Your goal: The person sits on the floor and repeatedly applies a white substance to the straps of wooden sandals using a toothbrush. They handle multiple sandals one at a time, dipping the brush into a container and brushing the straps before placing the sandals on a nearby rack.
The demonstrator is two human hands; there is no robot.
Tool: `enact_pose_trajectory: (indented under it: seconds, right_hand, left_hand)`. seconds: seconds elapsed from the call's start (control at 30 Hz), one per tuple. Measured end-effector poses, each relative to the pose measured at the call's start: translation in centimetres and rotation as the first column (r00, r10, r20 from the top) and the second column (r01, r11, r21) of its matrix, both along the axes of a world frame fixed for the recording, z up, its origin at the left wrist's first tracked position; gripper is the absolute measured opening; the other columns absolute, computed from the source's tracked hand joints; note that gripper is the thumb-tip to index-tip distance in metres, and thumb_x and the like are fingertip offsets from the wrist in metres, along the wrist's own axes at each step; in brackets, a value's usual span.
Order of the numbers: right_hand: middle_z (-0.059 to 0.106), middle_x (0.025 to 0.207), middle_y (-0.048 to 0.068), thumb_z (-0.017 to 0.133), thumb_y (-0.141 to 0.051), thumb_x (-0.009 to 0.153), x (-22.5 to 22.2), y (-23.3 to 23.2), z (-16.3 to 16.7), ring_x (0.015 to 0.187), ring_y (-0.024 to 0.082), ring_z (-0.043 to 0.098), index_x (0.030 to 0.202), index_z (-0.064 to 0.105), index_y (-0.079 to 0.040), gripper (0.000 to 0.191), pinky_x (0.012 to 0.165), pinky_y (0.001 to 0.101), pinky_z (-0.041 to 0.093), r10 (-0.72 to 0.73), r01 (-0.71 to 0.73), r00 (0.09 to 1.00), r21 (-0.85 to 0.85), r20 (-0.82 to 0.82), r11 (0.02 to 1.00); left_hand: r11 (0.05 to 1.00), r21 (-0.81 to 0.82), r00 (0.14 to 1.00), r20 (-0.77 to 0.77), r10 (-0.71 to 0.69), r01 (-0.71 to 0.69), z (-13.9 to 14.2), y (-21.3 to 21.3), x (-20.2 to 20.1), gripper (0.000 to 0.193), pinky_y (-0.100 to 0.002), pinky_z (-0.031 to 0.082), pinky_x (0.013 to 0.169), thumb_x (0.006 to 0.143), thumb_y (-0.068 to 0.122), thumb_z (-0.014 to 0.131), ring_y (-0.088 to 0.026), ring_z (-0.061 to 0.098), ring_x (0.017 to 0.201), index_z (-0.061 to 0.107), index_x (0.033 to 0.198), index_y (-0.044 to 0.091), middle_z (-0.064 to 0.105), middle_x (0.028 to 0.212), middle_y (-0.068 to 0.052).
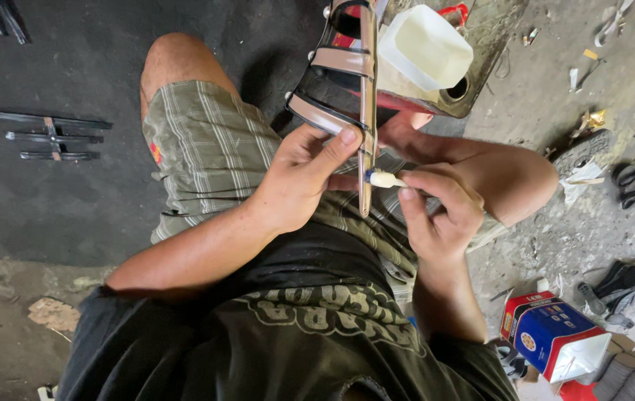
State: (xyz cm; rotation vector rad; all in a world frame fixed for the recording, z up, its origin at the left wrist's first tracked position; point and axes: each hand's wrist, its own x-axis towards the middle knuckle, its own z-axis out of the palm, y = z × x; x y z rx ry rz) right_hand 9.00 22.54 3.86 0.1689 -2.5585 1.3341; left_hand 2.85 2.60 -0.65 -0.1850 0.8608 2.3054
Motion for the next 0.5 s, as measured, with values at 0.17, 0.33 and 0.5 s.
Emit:
enact_pose_trajectory:
  seconds: [0.17,0.33,0.5]
  right_hand:
    - [0.073,0.102,0.014,0.071,0.0,0.101,0.06,0.2,0.21,0.086,0.022,0.072,0.111,0.069,0.002,0.01,0.076,0.0275,0.055,-0.045,0.045,0.999,0.036,0.006,0.998]
    - [0.073,0.101,0.013,0.072,-0.001,0.101,0.05,0.47,0.53,0.084,0.019,0.07,0.11,0.069,0.002,0.01,0.075,0.0272,0.054,-0.047,0.047,0.999,0.0,0.021,0.999]
    - [0.073,0.106,0.013,0.07,-0.003,0.104,-0.42,0.7,0.15,0.088,0.02,0.07,0.115,0.068,0.001,0.012,0.076,0.0278,0.054,-0.074,0.074,0.997,0.035,-0.016,0.997]
  left_hand:
    - [0.996,-0.058,0.998,-0.008,-0.062,0.061,0.27,-0.03,0.2,0.031,-0.034,0.065,0.082,0.105,0.03,0.064,-0.013,0.069,0.104,0.066,0.122,0.005,0.07,0.114,-0.004]
    - [0.996,-0.051,0.997,-0.02,-0.077,0.076,0.45,0.04,0.09,0.032,-0.032,0.065,0.08,0.105,0.031,0.063,-0.013,0.069,0.101,0.065,0.123,0.004,0.07,0.112,-0.003]
    - [0.988,-0.066,0.987,-0.071,-0.147,0.142,0.99,0.11,0.44,0.031,-0.03,0.065,0.077,0.106,0.03,0.063,-0.011,0.068,0.1,0.065,0.124,0.004,0.068,0.11,-0.002]
